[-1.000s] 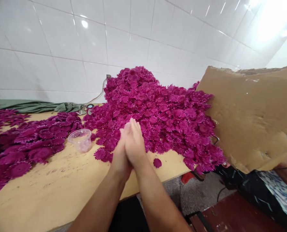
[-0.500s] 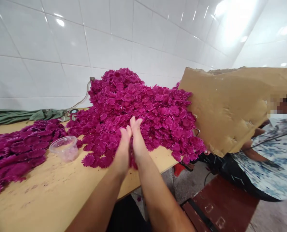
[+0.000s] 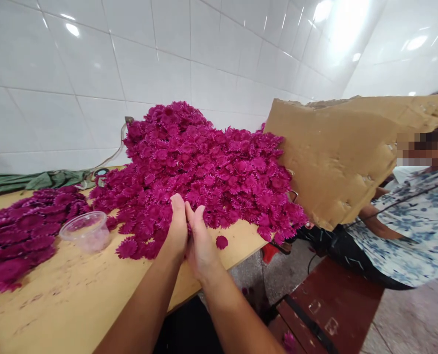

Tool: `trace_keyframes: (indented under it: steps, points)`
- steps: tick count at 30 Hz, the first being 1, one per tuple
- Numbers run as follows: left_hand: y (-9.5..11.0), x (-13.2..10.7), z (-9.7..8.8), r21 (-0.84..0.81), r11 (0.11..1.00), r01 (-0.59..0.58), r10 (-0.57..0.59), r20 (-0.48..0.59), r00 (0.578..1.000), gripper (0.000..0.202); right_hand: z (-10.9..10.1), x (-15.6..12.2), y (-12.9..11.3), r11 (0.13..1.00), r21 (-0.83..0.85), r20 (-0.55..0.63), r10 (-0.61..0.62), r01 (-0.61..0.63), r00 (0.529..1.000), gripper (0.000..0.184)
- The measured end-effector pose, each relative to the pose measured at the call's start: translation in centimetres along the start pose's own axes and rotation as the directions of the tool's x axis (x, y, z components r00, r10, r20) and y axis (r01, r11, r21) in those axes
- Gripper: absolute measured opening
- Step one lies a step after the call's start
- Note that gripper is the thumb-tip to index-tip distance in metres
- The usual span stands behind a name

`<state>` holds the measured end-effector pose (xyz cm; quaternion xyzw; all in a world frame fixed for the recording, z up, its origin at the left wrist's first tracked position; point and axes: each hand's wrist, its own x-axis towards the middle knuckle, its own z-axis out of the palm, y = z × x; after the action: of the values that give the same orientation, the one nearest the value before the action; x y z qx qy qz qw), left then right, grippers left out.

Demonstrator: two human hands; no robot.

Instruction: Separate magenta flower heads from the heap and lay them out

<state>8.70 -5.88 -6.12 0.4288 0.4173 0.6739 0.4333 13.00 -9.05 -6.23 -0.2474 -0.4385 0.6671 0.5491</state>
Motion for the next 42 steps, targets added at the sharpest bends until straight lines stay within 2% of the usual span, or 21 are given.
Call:
trace_keyframes:
  steps: [3,6,9,12,14,16,20,22,24,27,29,31,34,36,39,42]
  points:
    - [0.2,0.2,0.0,0.047,0.997,-0.054,0.060,-0.136,0.989,0.051,0.0,-0.7,0.6,0.999,-0.011,-0.105,-0.036,0.035,0.994,0.057]
    - [1.4,-0.1,-0.4,0.143,0.982,-0.125,0.145,-0.142,0.979,0.046,-0.1,-1.0,0.6,0.995,0.096,-0.162,0.046,-0.031,0.986,0.046]
    - [2.6,-1.4,-1.5,0.329,0.922,-0.204,0.214,0.004,0.977,0.038,-0.7,-0.7,0.0,0.964,0.248,-0.152,0.141,-0.100,0.978,0.037]
    - [2.7,-3.3,-2.8,0.554,0.759,-0.343,0.279,0.200,0.939,0.025,-1.6,-0.5,-0.8,0.947,0.319,-0.223,0.096,-0.020,0.970,0.022]
    - [2.0,-4.4,-3.4,0.640,0.681,-0.357,0.256,0.249,0.934,0.025,-1.9,-0.8,-1.2,0.948,0.317,-0.253,0.062,0.022,0.966,0.016]
    - [1.1,-5.1,-3.7,0.670,0.660,-0.340,0.241,0.240,0.940,0.028,-2.0,-1.1,-1.2,0.954,0.297,-0.237,0.036,0.037,0.971,0.026]
    - [0.2,-5.6,-3.6,0.658,0.667,-0.349,0.263,0.231,0.937,0.024,-1.8,-1.6,-1.0,0.971,0.205,-0.229,-0.076,0.125,0.970,0.038]
    - [0.5,-5.6,-3.4,0.612,0.713,-0.342,0.244,0.241,0.939,0.019,-1.7,-1.7,-1.0,0.972,0.168,-0.248,-0.120,0.165,0.961,0.039]
    - [1.0,-5.5,-3.3,0.504,0.824,-0.258,0.175,0.207,0.963,0.015,-1.7,-1.7,-1.0,0.976,0.125,-0.244,-0.141,0.176,0.959,0.034]
    - [1.5,-5.1,-3.3,0.255,0.966,-0.040,0.008,0.126,0.992,0.013,-2.0,-1.9,-1.1,0.983,-0.030,-0.183,-0.181,0.179,0.966,0.024]
    - [1.5,-4.9,-3.4,0.137,0.989,0.053,-0.066,0.091,0.994,0.017,-2.3,-2.1,-1.1,0.970,-0.175,-0.132,-0.195,0.171,0.972,0.019]
    - [1.4,-4.9,-3.7,0.088,0.991,0.101,-0.108,0.086,0.990,0.024,-2.6,-2.4,-1.1,0.941,-0.295,-0.106,-0.202,0.163,0.974,0.019]
    - [1.0,-5.2,-4.1,0.102,0.984,0.148,-0.157,0.089,0.984,0.024,-2.8,-2.9,-1.0,0.892,-0.423,-0.102,-0.222,0.160,0.970,0.024]
    - [0.7,-5.4,-4.2,0.147,0.980,0.132,-0.145,0.080,0.986,0.020,-2.8,-3.0,-0.9,0.868,-0.474,-0.094,-0.216,0.147,0.972,0.025]
    - [0.4,-5.7,-4.2,0.261,0.963,0.074,-0.091,0.057,0.994,0.015,-2.8,-3.1,-0.8,0.860,-0.496,-0.086,-0.189,0.122,0.978,0.026]
    - [0.3,-5.7,-4.1,0.357,0.932,0.064,-0.082,0.035,0.996,0.017,-2.8,-3.2,-0.8,0.858,-0.502,-0.048,-0.155,0.110,0.987,0.030]
